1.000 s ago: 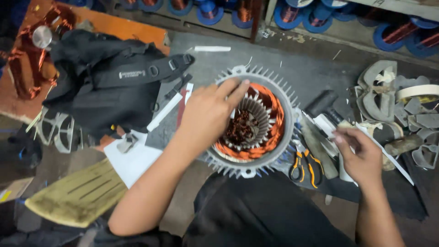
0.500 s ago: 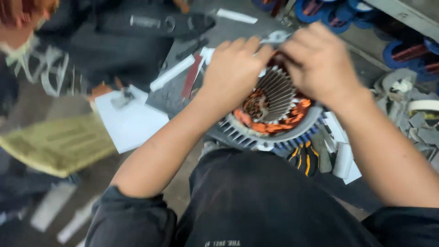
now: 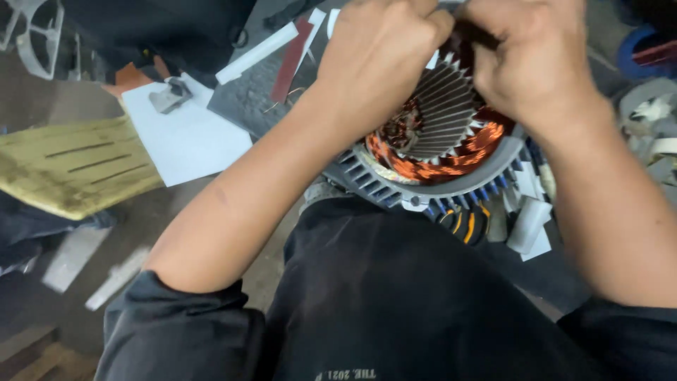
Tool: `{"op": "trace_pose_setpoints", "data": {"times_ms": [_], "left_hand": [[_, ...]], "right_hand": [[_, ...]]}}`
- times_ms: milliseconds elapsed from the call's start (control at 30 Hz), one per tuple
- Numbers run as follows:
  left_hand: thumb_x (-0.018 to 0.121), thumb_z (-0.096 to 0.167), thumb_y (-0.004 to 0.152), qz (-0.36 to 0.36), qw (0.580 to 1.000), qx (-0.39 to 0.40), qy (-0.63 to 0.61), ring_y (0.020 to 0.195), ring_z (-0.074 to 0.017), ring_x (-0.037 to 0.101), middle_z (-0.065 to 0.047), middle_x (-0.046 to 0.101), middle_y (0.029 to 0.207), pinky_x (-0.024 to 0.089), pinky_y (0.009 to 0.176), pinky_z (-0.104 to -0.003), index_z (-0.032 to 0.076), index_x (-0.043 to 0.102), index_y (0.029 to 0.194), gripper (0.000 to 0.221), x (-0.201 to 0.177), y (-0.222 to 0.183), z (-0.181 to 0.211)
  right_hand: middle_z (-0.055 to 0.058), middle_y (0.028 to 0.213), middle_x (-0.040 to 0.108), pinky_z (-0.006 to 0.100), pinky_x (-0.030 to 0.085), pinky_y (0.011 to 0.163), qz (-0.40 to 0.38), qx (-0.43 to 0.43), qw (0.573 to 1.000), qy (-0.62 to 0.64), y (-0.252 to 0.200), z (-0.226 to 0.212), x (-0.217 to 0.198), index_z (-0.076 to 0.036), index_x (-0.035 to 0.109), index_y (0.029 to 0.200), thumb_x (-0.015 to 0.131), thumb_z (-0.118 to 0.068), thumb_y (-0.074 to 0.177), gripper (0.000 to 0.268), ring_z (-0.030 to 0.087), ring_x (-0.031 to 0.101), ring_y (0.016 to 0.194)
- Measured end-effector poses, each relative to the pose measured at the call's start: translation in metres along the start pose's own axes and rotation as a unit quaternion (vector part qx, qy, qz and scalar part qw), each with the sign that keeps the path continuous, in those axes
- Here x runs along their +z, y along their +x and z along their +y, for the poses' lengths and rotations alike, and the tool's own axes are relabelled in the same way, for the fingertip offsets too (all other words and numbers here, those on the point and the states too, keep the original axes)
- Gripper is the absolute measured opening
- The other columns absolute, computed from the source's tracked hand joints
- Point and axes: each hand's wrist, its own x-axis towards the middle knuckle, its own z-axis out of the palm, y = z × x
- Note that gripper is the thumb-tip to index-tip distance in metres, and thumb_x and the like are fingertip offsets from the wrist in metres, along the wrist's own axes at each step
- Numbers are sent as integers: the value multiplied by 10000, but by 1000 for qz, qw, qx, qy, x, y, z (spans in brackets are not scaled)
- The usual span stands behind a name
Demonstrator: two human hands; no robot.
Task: Inserting insulation strips into the slots of an electric motor stator and using a tool to seat them.
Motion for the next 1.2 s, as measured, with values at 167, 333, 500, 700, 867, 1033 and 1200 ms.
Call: {"op": "trace_pose_setpoints", "data": {"times_ms": [167, 333, 500, 700, 867, 1033, 1200], "left_hand": [[574, 168, 817, -9, 999, 8, 31, 698, -321, 660, -26, 650, 792, 474, 547, -460, 179, 650, 831, 78, -16, -3, 0], [398, 294, 1082, 26, 916, -53, -396, 1133, -340, 659, -173, 666, 1201, 491, 1003, -410, 11, 597, 1236, 380, -48, 1, -25], [589, 352, 944, -114, 579, -165, -790, 748, -68, 484, -28, 464, 1067, 453, 715, -220, 73, 470, 1406, 552, -86, 42, -51], [579, 390, 984, -245, 399, -66, -881, 1486, -425, 514, -327, 455, 1566, 463, 1321, -511, -6, 296, 1542, 740, -69, 81, -43], [475, 431, 1081, -187, 601, -13, -777, 1338, -264, 657, -224, 662, 1383, 515, 1199, -338, 84, 444, 1484, 532, -48, 84, -46], [468, 298, 1086, -147, 683, -20, -715, 1175, -195, 720, -137, 713, 1245, 595, 1086, -295, 88, 601, 1297, 326, -33, 90, -54], [436, 307, 1119, -143, 704, 31, -695, 1285, -182, 631, -74, 662, 1361, 555, 1135, -309, 139, 624, 1296, 309, -21, 89, -44]], "right_hand": [[143, 910, 602, 456, 415, 776, 52, -21, 998, 16, 5, -12, -7, 12, 776, 1056, 754, 99, 1001, 106, 370, 578, 881], [192, 959, 628, 394, 406, 788, 101, 93, 983, 119, 0, -23, -29, 102, 777, 1174, 743, -11, 1151, 120, 299, 570, 860], [184, 1057, 651, 319, 513, 821, 175, 307, 895, 271, 7, -72, -51, 93, 614, 1272, 672, 10, 1038, 256, 221, 615, 894], [148, 1021, 682, 268, 615, 838, 286, 374, 786, 402, 59, -118, -41, 67, 550, 1193, 703, -10, 880, 357, 186, 702, 904], [43, 860, 645, 216, 575, 708, 341, 443, 750, 354, 71, -118, -41, -4, 601, 1169, 732, -47, 898, 304, 105, 650, 764], [113, 686, 649, 269, 662, 579, 324, 508, 713, 358, 66, -109, -39, 14, 624, 1073, 670, 48, 914, 170, 186, 734, 627], [35, 872, 576, 204, 463, 677, 296, 463, 778, 303, 59, -97, -46, -31, 626, 1013, 737, -10, 908, 154, 89, 536, 754]]}}
